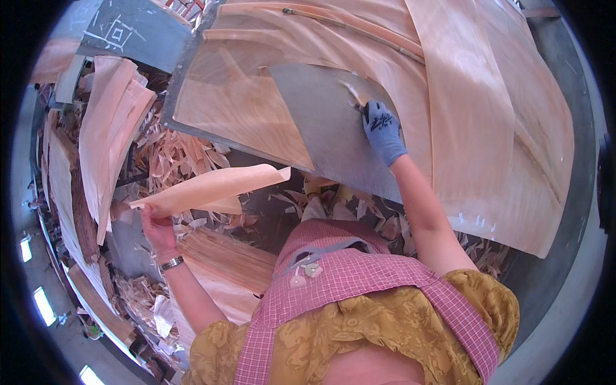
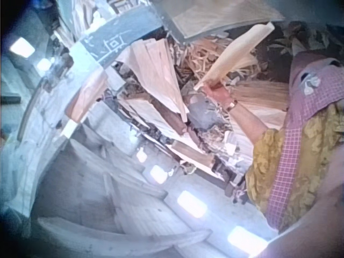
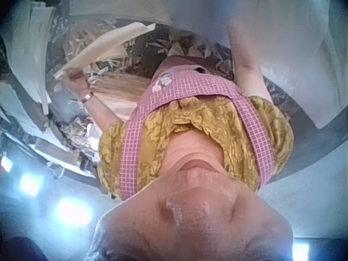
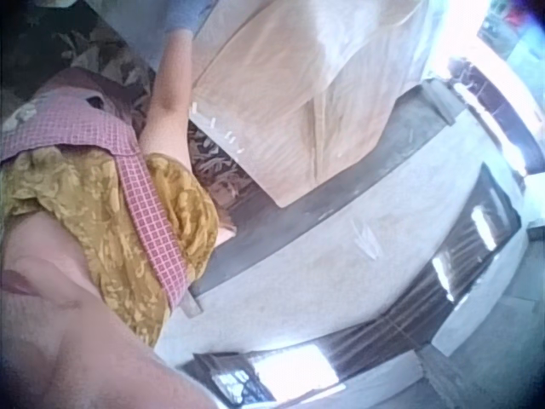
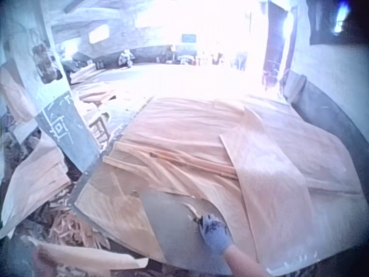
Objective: The person uses a utility knife to cut thin sheets of wood veneer on a workbench, removing small strips and trimming the edges.
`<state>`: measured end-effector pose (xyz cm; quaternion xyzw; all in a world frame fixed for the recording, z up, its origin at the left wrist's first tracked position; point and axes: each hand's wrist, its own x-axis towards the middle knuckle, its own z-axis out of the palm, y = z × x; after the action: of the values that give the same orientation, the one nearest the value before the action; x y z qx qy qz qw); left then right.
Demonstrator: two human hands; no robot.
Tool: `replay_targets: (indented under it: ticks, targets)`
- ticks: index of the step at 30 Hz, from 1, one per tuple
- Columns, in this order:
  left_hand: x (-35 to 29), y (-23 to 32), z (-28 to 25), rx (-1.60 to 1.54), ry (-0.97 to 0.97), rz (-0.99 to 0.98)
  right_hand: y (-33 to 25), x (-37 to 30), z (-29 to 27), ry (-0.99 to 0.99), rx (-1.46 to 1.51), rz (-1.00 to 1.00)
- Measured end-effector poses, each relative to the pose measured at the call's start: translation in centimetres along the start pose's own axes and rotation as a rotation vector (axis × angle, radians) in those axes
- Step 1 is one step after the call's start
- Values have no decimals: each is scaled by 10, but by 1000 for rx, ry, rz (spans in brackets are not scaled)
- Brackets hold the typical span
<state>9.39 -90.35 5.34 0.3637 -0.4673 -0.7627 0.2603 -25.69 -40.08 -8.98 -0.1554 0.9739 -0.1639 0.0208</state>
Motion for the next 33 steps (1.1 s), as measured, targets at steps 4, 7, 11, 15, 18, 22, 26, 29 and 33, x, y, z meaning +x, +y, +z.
replay_targets:
  ticks: [4,7,11,15,18,22,26,29,33]
  targets:
    - [-8,23,40,-20,-73,49,-1,-55,-5,-119,201,-181]
    - [-24,39,77,-24,-13,79,9,-111,-27,-751,500,-298]
    - [-26,55,133,-29,-137,79,-11,-136,-66,-848,1011,-108]
    - [-13,55,198,11,-160,46,-38,-83,-86,-417,1650,14]
    - [3,54,239,8,-206,35,-36,-65,-97,-347,1507,-34]
    - [42,39,279,74,-282,175,-38,-69,-130,-382,1356,313]
    - [35,-12,328,102,-436,284,23,-94,-107,-235,1245,392]
    - [24,-101,325,116,-407,59,73,-120,-110,-277,1090,483]
    - [34,-210,315,366,-469,-279,127,-146,-90,-153,1200,564]
